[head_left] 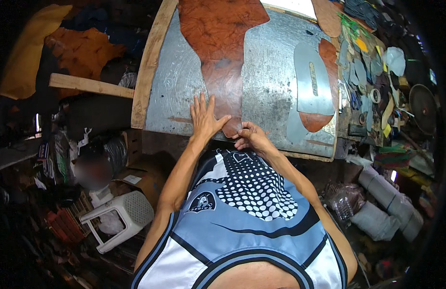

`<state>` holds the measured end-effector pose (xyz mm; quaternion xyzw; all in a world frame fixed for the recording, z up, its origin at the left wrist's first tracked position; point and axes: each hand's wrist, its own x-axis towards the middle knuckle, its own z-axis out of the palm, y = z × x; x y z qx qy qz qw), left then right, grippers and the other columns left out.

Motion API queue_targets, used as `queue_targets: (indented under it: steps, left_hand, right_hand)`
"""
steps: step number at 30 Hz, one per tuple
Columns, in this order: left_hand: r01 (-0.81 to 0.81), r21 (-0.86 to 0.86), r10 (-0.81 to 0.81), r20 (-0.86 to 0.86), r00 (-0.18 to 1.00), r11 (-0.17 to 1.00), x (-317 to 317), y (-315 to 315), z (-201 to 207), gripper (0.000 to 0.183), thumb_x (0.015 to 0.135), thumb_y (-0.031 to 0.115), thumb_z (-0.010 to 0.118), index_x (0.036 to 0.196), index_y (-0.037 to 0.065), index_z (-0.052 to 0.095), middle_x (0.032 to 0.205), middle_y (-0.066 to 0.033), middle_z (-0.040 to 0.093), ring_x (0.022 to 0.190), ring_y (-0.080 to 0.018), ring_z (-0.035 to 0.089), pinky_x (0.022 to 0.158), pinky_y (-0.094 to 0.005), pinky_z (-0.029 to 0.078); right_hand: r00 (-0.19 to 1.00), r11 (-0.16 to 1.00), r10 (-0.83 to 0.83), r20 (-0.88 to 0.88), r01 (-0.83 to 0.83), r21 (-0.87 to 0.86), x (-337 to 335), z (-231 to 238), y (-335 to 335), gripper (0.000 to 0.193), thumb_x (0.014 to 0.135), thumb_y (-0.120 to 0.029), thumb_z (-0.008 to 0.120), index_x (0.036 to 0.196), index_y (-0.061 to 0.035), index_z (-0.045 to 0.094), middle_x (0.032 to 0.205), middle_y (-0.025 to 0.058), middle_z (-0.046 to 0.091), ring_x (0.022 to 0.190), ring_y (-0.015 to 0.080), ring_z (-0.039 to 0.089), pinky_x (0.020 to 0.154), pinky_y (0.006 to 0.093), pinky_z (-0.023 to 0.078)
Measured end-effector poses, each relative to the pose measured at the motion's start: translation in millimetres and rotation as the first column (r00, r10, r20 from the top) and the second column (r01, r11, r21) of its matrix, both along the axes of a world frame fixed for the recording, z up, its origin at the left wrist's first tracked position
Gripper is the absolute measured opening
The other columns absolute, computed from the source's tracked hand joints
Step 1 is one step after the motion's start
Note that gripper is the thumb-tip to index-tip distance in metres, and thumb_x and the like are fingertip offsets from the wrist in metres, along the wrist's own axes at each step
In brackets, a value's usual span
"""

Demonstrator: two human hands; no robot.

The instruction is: Cut shoe components from a leather sheet using a metal template and a knife.

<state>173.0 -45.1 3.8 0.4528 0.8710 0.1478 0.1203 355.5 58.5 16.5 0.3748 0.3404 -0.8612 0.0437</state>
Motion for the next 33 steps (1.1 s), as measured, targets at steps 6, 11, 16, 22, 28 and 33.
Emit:
queue_targets:
  steps: [6,11,16,22,28,33]
  left_hand:
    - [-0.324,0.186,0.247,0.345,0.906,0.928,45.0,-10.1,25.7,0.079,0.081,0.033,0.074,0.143,-0.001,0.038,0.136,-0.0286,0.046,0.122,-0.0369,0.049,0.100,-0.0432,0.041]
    - [-0.743,0.243,0.100,0.918,0.384,0.623,56.1,-2.9,40.6,0.064,0.093,0.009,0.062,0.147,0.000,0.030,0.119,-0.0191,0.060,0.101,-0.0166,0.061,0.083,-0.0255,0.050]
    - [-0.742,0.282,0.119,0.892,0.436,0.608,60.0,3.6,49.6,0.066,0.094,0.007,0.060,0.149,0.000,0.025,0.111,-0.0182,0.064,0.096,-0.0147,0.061,0.082,-0.0246,0.050]
    - [-0.714,0.268,0.218,0.832,0.510,0.647,58.9,-14.9,7.6,0.070,0.092,0.008,0.061,0.150,-0.001,0.022,0.104,-0.0177,0.066,0.088,-0.0133,0.063,0.074,-0.0244,0.052]
    - [-0.698,0.037,0.316,0.874,0.370,0.715,61.0,-30.2,13.1,0.071,0.089,0.007,0.063,0.148,-0.002,0.025,0.087,-0.0101,0.067,0.063,-0.0112,0.062,0.052,-0.0241,0.052]
    - [-0.601,0.094,0.343,0.747,0.569,0.794,69.0,-27.6,12.0,0.064,0.089,0.006,0.063,0.145,-0.001,0.033,0.086,-0.0107,0.067,0.065,-0.0141,0.064,0.057,-0.0265,0.052]
  right_hand:
    - [0.995,0.974,0.022,-0.094,-0.043,-0.222,2.7,-7.4,14.9,0.020,0.096,-0.010,0.053,0.114,-0.0033,0.046,0.102,0.0164,0.065,0.071,0.0193,0.070,0.064,0.0300,0.060]
    - [0.958,0.926,-0.025,-0.286,-0.086,-0.368,1.1,9.6,23.4,0.017,0.095,-0.010,0.056,0.106,-0.0077,0.043,0.104,0.0178,0.065,0.075,0.0197,0.070,0.069,0.0306,0.060]
    - [0.955,0.929,0.007,-0.298,-0.116,-0.351,-0.3,13.5,31.5,0.017,0.095,-0.011,0.057,0.104,-0.0091,0.042,0.104,0.0178,0.065,0.074,0.0195,0.070,0.070,0.0316,0.060]
    - [0.941,0.946,0.323,-0.103,-0.320,0.049,21.4,34.0,41.8,0.024,0.096,-0.016,0.054,0.114,-0.0003,0.053,0.096,0.0124,0.067,0.072,0.0166,0.068,0.066,0.0286,0.057]
    - [0.898,0.353,0.074,0.433,-0.430,0.831,76.8,60.2,91.4,0.032,0.094,-0.021,0.058,0.117,-0.0003,0.064,0.093,0.0183,0.071,0.082,0.0241,0.069,0.075,0.0349,0.056]
    - [0.875,-0.024,-0.320,0.363,-0.391,0.920,132.8,23.8,171.1,0.039,0.091,-0.026,0.061,0.119,0.0014,0.063,0.107,0.0211,0.068,0.098,0.0359,0.066,0.087,0.0425,0.051]
